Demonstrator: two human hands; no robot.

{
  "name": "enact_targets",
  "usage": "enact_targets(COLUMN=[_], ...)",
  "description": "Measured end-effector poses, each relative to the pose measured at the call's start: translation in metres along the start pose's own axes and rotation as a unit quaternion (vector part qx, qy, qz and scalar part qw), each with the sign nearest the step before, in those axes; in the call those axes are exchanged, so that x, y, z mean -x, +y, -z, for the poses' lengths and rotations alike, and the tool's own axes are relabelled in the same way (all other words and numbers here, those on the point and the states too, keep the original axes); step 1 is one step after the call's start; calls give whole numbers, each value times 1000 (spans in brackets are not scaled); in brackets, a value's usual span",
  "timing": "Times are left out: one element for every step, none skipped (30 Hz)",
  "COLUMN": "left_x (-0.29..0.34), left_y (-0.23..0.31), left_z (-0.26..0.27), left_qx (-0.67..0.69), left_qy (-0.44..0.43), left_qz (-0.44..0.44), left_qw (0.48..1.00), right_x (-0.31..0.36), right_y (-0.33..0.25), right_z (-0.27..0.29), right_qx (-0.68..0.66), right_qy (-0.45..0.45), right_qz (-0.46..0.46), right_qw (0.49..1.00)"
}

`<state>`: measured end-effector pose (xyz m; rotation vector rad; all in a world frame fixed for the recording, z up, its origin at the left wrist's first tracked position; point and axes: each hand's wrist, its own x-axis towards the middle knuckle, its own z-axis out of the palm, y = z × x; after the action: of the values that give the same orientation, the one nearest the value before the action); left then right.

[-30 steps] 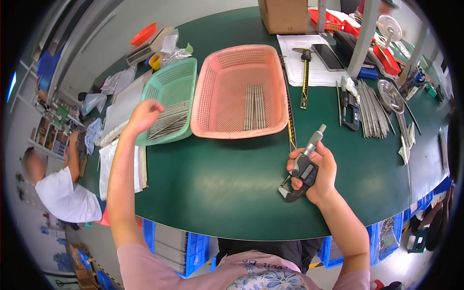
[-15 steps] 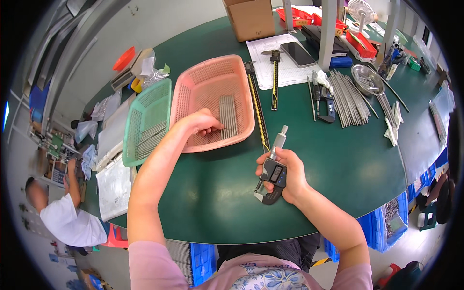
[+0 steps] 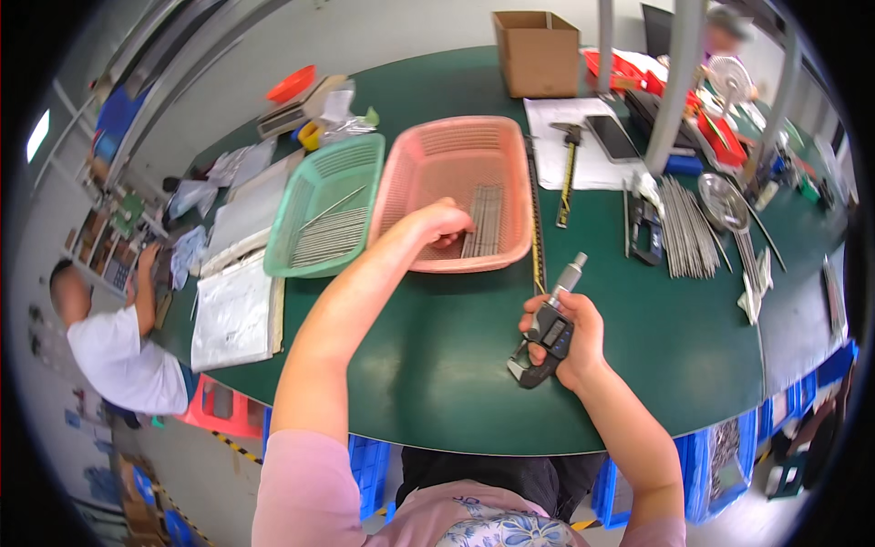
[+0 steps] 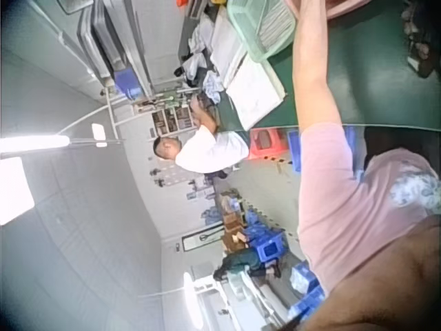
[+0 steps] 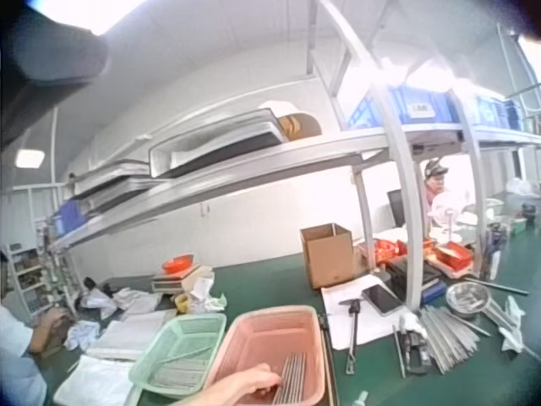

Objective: The person repeatedly picks up thin metal rods from a green basket and measures their diameter using a digital caliper. After each measurement, the rod is placed into a pink basket. The process is repeated for multiple rods in a repetitive sequence.

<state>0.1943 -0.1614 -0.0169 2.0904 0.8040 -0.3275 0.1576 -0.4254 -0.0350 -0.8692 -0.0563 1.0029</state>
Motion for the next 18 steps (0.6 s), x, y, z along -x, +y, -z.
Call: enact_targets(left_x=[2, 6, 10, 11, 15, 19, 22, 33, 44, 66, 95, 109, 122, 135, 141, 144, 147, 149], left_y=[-1, -4, -8, -9, -12, -12, -9, -1, -6, 1, 2, -5, -13, -21, -32, -41, -47, -52], left_z=[0, 4, 8, 4, 15, 22, 24, 21, 24, 14, 4, -5, -14, -25, -35, -47, -56, -65], left_qx=[-9, 13, 34, 53, 91, 137, 260, 377, 451, 480, 507, 502, 497, 471, 463, 459, 463, 466], left_qy=[5, 14, 23, 23, -15, 13, 2, -2, -70, -48, -17, -32, -44, -32, -47, -63, -54, -44], left_qz=[4, -8, -21, -35, -66, -89, -98, -126, -177, -215, -250, -277, -302, -325, -332, -342, -324, -306], left_qw=[1000, 1000, 999, 998, 994, 987, 961, 918, 872, 849, 825, 819, 812, 820, 820, 817, 823, 829], right_x=[1, 1, 1, 2, 2, 1, 2, 3, 1, -1, 0, 2, 4, 6, 6, 8, 10, 10], right_y=[1, 2, 2, 2, 2, 1, -1, -3, -2, -2, -3, -5, -7, -8, -8, -10, -11, -12], right_z=[-1, -4, -8, -7, -8, -10, -9, -5, -2, 1, -1, -3, -5, -7, -8, -7, -8, -8], right_qx=[5, 9, 12, 12, 9, 10, 8, 3, 3, -6, -17, -24, -38, -47, -56, -61, -57, -55], right_qy=[1, -3, -7, -1, -4, -10, -4, 7, 2, 9, 9, 11, 0, -24, -46, -67, -67, -62], right_qz=[-1, -3, -3, -3, -8, -6, 1, 9, 18, 22, 21, 24, 22, 29, 37, 46, 58, 58], right_qw=[1000, 1000, 1000, 1000, 1000, 1000, 1000, 1000, 1000, 1000, 1000, 999, 999, 998, 997, 995, 994, 995])
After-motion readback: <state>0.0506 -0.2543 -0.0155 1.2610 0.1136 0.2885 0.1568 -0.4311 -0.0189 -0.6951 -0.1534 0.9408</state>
